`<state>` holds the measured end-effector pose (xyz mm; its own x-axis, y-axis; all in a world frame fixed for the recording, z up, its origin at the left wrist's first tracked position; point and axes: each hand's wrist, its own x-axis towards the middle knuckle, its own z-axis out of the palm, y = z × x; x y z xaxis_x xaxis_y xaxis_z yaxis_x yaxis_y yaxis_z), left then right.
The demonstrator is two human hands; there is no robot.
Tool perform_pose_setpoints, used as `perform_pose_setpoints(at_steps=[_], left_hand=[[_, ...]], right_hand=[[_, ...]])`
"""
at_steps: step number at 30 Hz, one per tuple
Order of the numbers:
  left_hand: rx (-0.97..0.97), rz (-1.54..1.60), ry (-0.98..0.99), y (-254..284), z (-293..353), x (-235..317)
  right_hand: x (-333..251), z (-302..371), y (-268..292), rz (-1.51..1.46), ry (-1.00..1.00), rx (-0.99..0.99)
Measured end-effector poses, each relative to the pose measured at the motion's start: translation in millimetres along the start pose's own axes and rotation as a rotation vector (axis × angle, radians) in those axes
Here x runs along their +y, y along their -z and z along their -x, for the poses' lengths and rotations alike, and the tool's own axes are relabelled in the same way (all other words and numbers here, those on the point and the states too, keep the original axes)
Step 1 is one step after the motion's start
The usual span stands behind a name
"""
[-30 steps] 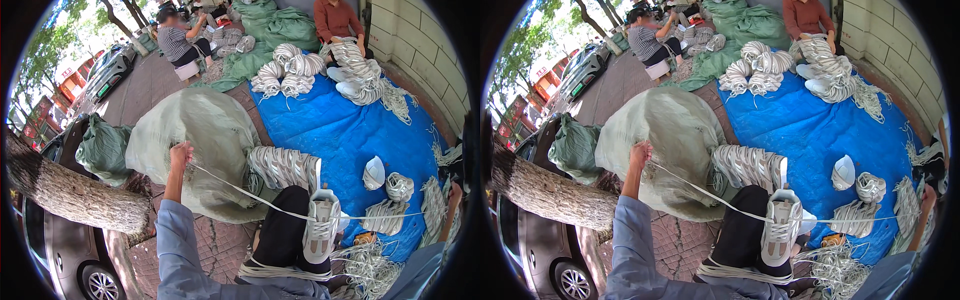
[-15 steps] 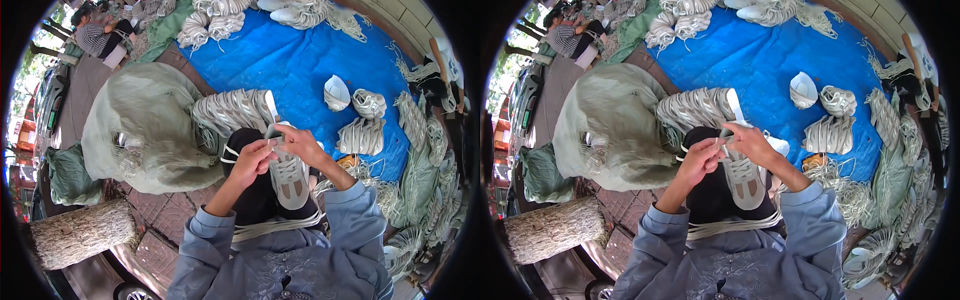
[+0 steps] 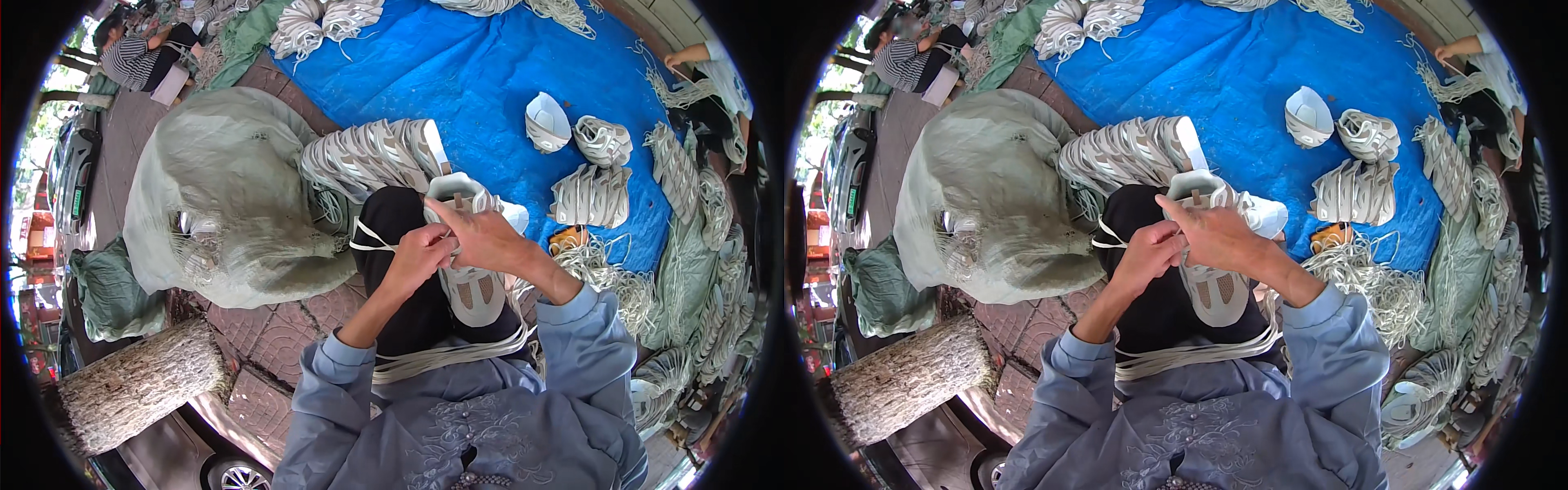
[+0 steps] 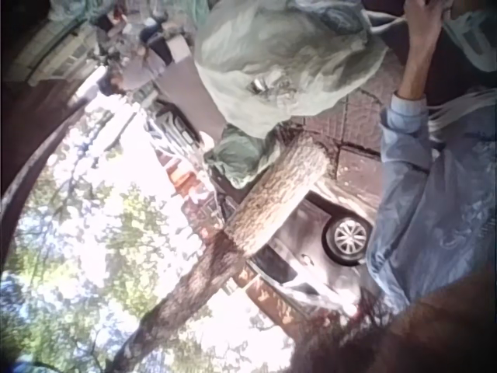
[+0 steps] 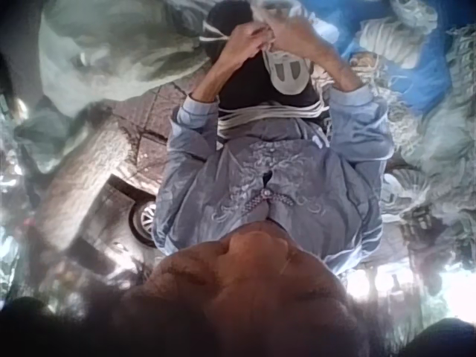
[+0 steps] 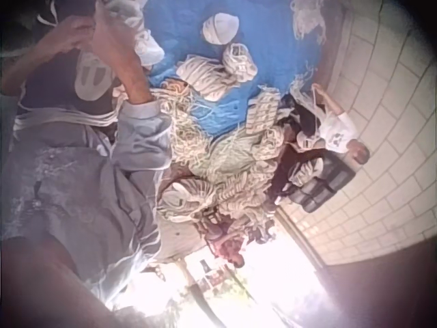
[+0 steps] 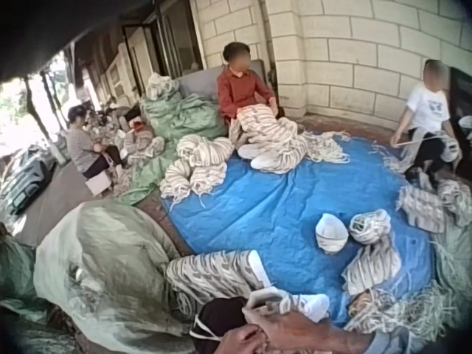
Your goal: The person threads a long white shoelace through the eyelets of a white sneaker held on their lap. They pull the lace through the holes, adjust the tension, and tie a knot to secure the lacing.
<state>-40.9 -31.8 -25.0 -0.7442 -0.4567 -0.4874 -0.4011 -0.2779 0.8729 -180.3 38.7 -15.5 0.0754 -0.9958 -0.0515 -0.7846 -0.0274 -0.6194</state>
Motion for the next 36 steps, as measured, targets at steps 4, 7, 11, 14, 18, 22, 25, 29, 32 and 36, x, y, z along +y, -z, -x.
perform_pose_setpoints(at_steps=[4,7,11,14,18,22,25,29,32,36], left_hand=[[-0.011,0.040,-0.004,-5.4,-3.7,-4.2],[0.052,-0.038,-0.078,-9.8,-3.3,-6.0],[0.007,0.136,-0.013,-9.9,-0.2,-6.0],[0.025,0.104,-0.043,-9.4,0.7,-8.0],[0.021,0.371,-0.049,-11.3,0.9,-14.0],[0.038,0.513,-0.019,-14.7,0.2,-19.0],[0.060,0.384,-0.054,-14.5,1.7,-21.9],[0.122,0.387,-0.138,-17.6,4.0,-26.5],[0.143,0.549,-0.152,-23.1,3.5,-28.5],[0.109,0.624,-0.112,-22.0,1.3,-26.5]], right_hand=[[2.0,2.2,-10.3,-0.045,0.040,0.031],[4.7,2.9,-14.5,-0.064,0.077,0.083],[4.1,4.2,-16.1,-0.100,0.086,0.108],[2.5,3.5,-16.9,-0.076,0.071,0.088],[2.2,-0.3,-17.7,-0.100,0.097,0.089],[3.3,-1.2,-16.6,-0.132,0.088,0.067],[0.9,0.0,-16.9,-0.117,0.080,0.072],[-4.8,-2.8,-16.7,-0.083,0.067,0.013],[-7.9,-4.6,-12.9,-0.076,0.095,0.003],[-3.8,-0.2,-4.4,-0.199,0.086,0.006]])
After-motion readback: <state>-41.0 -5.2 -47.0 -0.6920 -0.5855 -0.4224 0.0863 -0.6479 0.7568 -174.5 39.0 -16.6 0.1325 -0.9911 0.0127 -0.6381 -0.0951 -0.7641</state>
